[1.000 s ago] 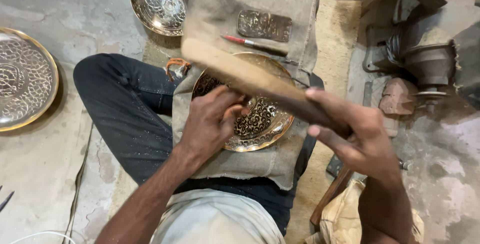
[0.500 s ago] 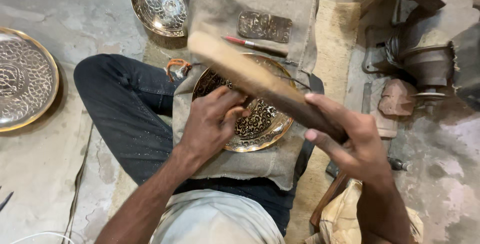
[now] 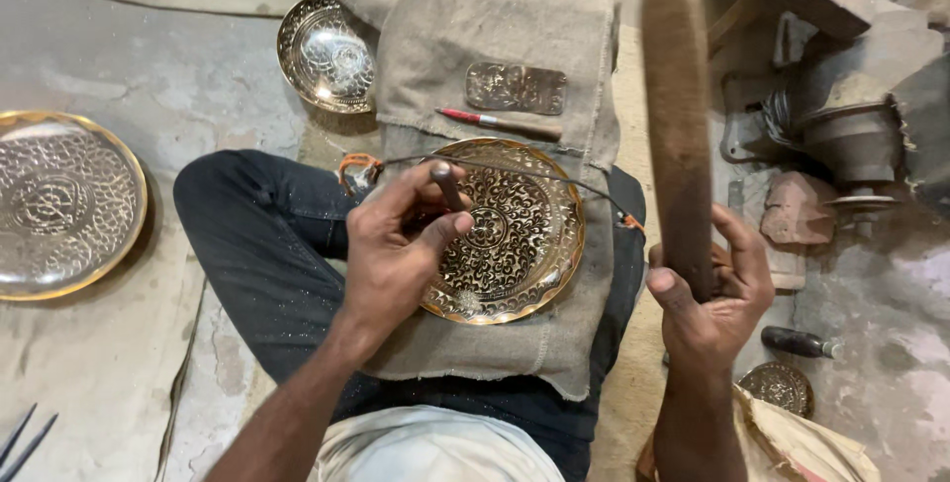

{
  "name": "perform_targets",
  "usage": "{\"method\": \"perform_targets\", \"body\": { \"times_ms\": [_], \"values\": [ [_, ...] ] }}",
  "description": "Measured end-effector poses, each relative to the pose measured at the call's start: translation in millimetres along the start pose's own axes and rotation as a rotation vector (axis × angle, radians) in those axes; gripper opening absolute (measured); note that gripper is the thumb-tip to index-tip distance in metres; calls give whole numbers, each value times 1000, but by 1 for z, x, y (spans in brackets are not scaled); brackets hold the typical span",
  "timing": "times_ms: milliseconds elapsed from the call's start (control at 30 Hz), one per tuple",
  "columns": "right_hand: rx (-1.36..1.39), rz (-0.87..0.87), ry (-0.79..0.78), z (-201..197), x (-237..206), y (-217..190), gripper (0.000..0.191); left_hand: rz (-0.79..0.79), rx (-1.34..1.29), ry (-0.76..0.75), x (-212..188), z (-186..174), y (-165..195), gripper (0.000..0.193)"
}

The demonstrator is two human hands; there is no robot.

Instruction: The person sits on the floor with an engraved brass plate on a cloth cushion and hammers a punch against the plate's surface with a wooden mallet, repositioning the punch by hand between strikes to work the embossed pattern.

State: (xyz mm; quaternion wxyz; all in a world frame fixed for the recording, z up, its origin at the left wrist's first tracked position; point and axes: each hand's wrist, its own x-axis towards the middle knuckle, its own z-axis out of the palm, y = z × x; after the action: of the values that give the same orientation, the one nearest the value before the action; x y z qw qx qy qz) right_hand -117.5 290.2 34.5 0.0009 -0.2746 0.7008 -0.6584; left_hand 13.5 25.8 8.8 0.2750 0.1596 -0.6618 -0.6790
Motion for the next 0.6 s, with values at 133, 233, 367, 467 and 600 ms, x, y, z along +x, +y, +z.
{"method": "perform_targets", "body": {
  "times_ms": [133,233,367,467,600],
  "values": [
    [-1,-30,36,-2,-1,-3,68,2,-24,-5,0,1,1,40],
    [-185,-4,-3,1,-2,-1,57,27,-25,16,-2,-5,4,41],
    [-487,8,-119,17,-9,9,52,0,23,25,-5,-15,7,42],
    [-398,92,-179,33,-13,16,51,-17,7,6,-10,-17,8,42],
    [-326,144,-173,40,5,19,49,-41,39,-30,-18,-17,9,42]
  ]
}}
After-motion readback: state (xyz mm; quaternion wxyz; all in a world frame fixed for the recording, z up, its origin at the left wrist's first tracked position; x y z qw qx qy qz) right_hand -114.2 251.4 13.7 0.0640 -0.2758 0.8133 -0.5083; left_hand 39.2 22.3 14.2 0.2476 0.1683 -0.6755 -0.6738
